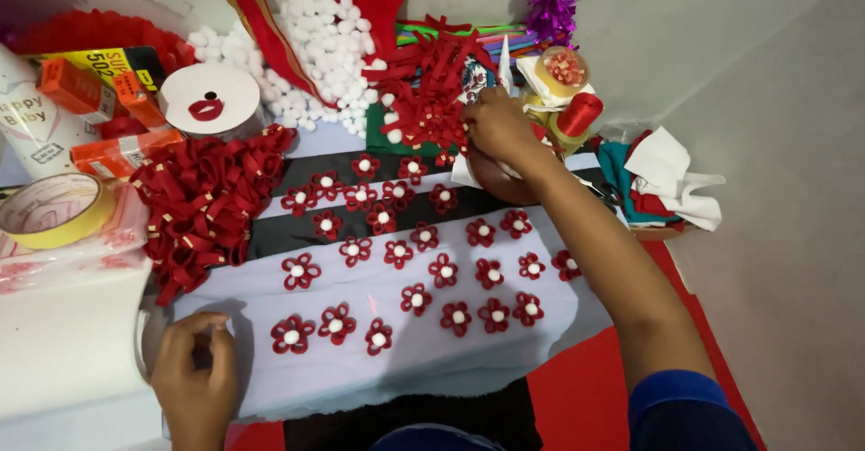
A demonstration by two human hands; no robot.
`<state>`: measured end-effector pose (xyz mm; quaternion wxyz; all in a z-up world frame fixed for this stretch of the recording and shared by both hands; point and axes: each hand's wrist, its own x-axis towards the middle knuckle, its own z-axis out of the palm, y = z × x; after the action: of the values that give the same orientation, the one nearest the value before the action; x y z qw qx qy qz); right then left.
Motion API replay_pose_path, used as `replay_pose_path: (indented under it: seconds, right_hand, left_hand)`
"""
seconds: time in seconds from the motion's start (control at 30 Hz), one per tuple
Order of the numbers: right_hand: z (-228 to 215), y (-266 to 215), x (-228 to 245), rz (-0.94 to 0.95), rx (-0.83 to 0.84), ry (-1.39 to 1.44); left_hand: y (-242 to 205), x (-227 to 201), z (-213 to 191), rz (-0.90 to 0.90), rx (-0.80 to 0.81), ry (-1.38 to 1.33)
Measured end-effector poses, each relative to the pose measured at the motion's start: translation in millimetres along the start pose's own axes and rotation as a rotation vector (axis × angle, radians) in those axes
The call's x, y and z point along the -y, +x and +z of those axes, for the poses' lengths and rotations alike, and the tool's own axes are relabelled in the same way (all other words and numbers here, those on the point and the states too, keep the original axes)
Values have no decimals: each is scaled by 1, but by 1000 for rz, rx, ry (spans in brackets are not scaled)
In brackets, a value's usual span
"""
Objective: Attaching small red and white fabric flowers onto a black decorative strip as part of a handicraft project.
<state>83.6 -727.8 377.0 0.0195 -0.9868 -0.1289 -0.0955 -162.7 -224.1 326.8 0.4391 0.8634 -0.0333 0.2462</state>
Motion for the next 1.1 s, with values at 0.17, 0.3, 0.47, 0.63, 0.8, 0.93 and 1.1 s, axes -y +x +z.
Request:
replay_pose_path:
  seconds: [0.17, 0.3, 0.47, 0.63, 0.8, 0.93, 1.1]
  right_hand:
    - [3, 16, 5, 114, 92, 9]
    - [-2, 18, 8, 163, 161, 83]
    - [-3, 24, -13, 125, 176, 136]
    - [-33, 21, 8, 165, 93, 491]
    - [-16, 29, -1, 113, 84, 455]
    - [-51, 22, 13, 220, 93, 528]
    - [-58, 19, 14, 289, 116, 533]
  left_hand:
    - [0, 1, 0, 11, 10, 17]
    - [-2, 0, 1, 6, -9, -3]
    - [0, 5, 5, -6, -34, -6]
    - [0, 2, 7, -22, -55, -19]
    - [0, 3, 10, -25, -82, -19]
    - [1, -4, 9, -43, -86, -6]
    - [2, -8, 10, -43, -111, -16]
